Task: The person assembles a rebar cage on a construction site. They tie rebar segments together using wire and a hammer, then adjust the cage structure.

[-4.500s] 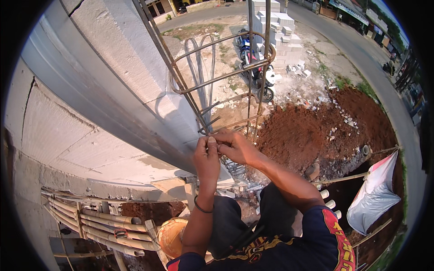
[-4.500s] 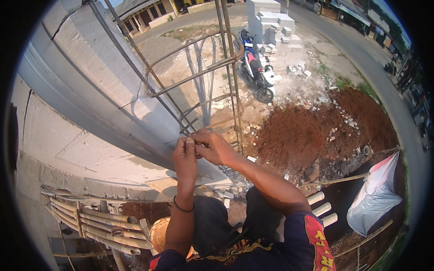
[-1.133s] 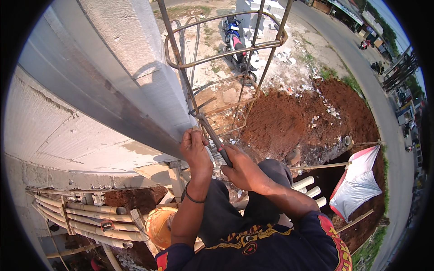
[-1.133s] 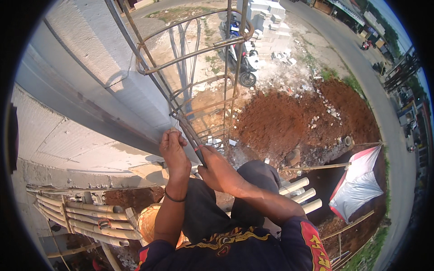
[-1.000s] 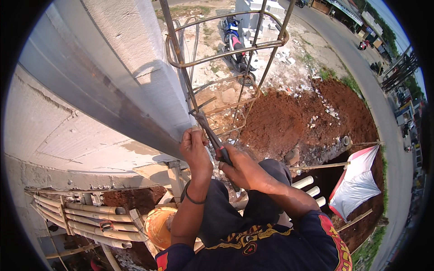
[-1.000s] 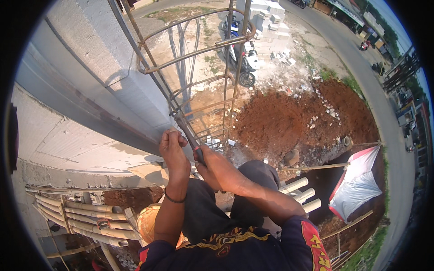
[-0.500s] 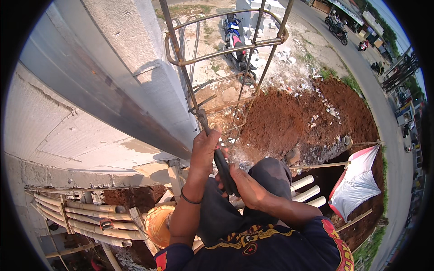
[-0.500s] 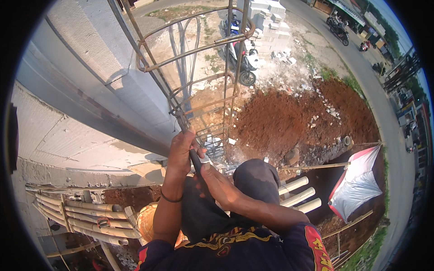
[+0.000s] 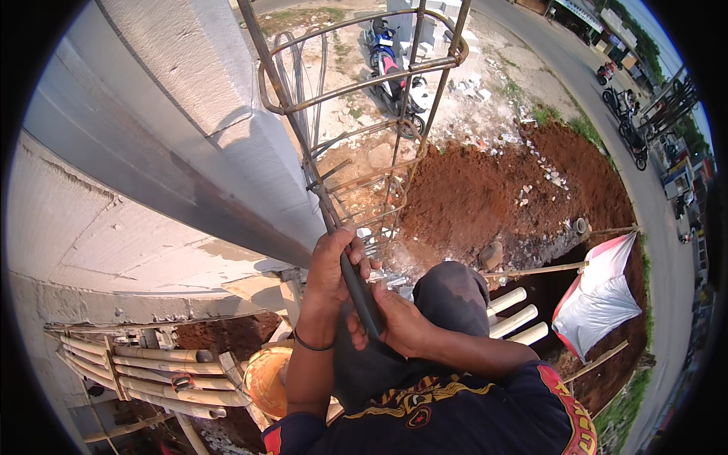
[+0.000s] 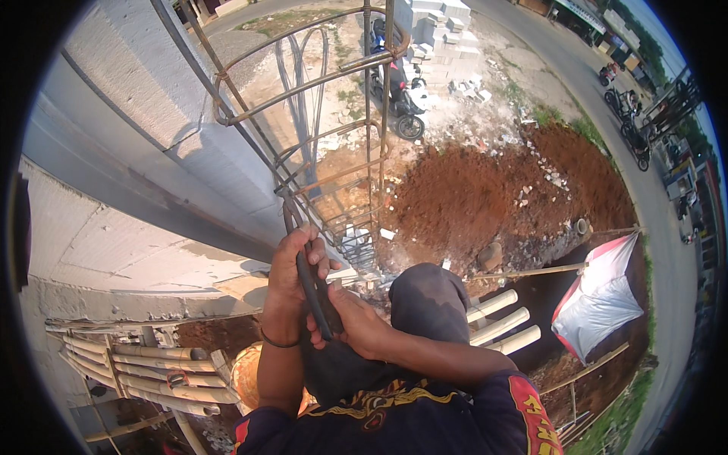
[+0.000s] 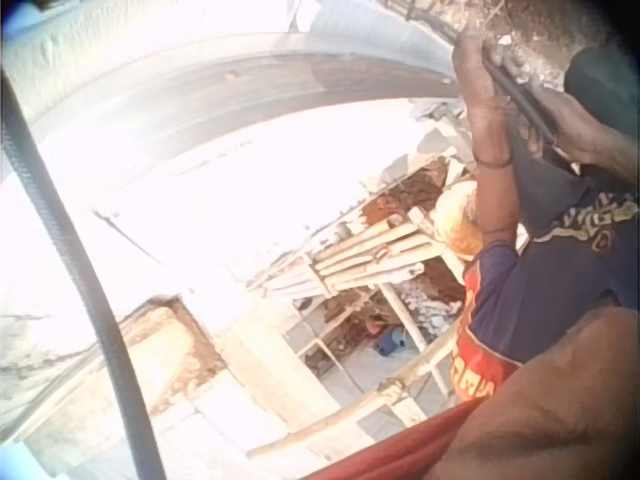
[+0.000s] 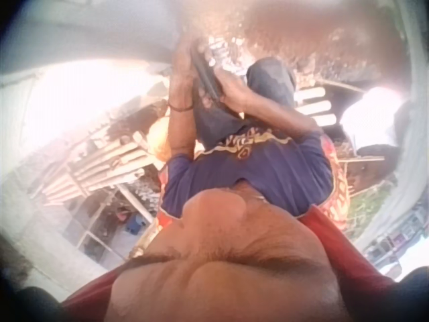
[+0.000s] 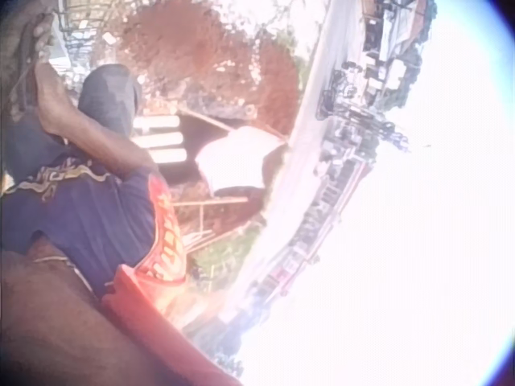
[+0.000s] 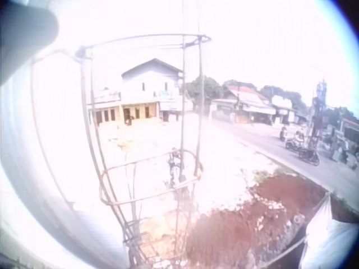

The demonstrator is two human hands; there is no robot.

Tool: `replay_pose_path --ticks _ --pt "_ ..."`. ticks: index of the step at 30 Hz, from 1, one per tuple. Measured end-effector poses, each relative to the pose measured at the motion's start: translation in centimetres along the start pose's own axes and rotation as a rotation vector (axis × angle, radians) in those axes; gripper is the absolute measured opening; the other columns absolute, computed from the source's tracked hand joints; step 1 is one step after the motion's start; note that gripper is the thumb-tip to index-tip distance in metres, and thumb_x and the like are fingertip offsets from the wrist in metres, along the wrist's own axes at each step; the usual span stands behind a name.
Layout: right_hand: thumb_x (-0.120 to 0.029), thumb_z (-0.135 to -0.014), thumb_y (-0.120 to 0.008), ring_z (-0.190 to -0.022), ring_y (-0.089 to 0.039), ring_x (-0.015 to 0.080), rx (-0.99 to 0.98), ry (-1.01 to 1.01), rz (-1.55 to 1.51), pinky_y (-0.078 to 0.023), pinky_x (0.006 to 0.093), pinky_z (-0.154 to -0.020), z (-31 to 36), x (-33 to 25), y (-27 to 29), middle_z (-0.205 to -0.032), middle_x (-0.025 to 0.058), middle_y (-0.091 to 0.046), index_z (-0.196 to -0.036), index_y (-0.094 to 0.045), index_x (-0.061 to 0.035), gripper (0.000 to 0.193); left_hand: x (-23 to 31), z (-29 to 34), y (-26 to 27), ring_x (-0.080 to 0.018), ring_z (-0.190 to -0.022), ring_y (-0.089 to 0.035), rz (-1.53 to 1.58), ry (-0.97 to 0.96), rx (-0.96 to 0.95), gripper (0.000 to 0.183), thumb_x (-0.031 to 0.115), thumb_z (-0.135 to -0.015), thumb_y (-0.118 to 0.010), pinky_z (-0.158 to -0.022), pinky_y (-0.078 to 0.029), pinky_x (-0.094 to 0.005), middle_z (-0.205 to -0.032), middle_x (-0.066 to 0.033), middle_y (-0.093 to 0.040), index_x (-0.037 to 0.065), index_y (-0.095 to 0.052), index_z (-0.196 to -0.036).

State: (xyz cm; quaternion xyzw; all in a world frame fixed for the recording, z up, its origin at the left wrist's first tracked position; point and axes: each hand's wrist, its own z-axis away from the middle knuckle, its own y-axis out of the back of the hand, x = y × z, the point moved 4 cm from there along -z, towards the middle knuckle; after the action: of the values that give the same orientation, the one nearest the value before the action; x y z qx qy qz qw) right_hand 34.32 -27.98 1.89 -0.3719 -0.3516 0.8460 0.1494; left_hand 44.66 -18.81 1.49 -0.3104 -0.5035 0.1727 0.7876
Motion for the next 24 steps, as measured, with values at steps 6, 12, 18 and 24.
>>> replay_pose_path --ticks 6,12,18,24 --pt "-0.057 -0.102 -0.026 -0.07 -0.055 0.0162 0.14 0.104 0.538 -0.048 0.0317 -0.06 -0.5 -1.0 -0.6 -0.088 0.0069 -0.056 -0.118 -0.051 -0.004 0.061 0.4 0.8 0.3 -0.0214 -0.062 -0.065 -0.365 -0.125 0.107 0.039 0.039 -0.091 -0.064 -0.067 -0.056 -0.0335 -0.07 -0.0051 -0.057 0.003 -0.052 -0.1" --pt "-0.063 -0.099 -0.026 -0.063 -0.053 0.0149 -0.592 -0.164 -0.666 -0.045 0.0295 -0.058 -0.3 -0.3 -2.1 -0.086 0.0066 -0.055 -0.119 -0.052 -0.0026 0.068 0.4 0.3 -1.0 -0.0308 -0.093 -0.067 0.214 -0.129 -0.308 0.05 0.045 -0.096 -0.057 -0.092 -0.051 -0.044 -0.081 -0.0109 -0.062 0.0 -0.049 -0.118" --pt "-0.062 -0.1 -0.024 -0.069 -0.059 0.0182 -0.05 -0.19 -0.081 -0.048 0.0294 -0.066 -0.2 0.7 -1.1 -0.092 0.009 -0.062 -0.12 -0.052 -0.0037 0.068 1.1 0.3 -0.8 -0.0113 -0.047 -0.051 0.003 -0.026 -0.127 0.028 0.034 -0.095 -0.058 -0.064 -0.057 -0.0352 -0.068 -0.0011 -0.048 0.008 -0.05 -0.093" --pt "-0.064 -0.099 -0.02 -0.062 -0.051 0.015 0.099 0.029 0.194 -0.041 0.0268 -0.058 0.6 -0.5 -1.5 -0.077 0.0056 -0.056 -0.106 -0.056 -0.0054 0.069 2.1 1.5 -1.1 -0.0159 -0.055 -0.059 -0.584 -0.184 0.227 0.037 0.037 -0.093 -0.064 -0.06 -0.058 -0.0307 -0.071 -0.0036 -0.052 0.003 -0.049 -0.092"
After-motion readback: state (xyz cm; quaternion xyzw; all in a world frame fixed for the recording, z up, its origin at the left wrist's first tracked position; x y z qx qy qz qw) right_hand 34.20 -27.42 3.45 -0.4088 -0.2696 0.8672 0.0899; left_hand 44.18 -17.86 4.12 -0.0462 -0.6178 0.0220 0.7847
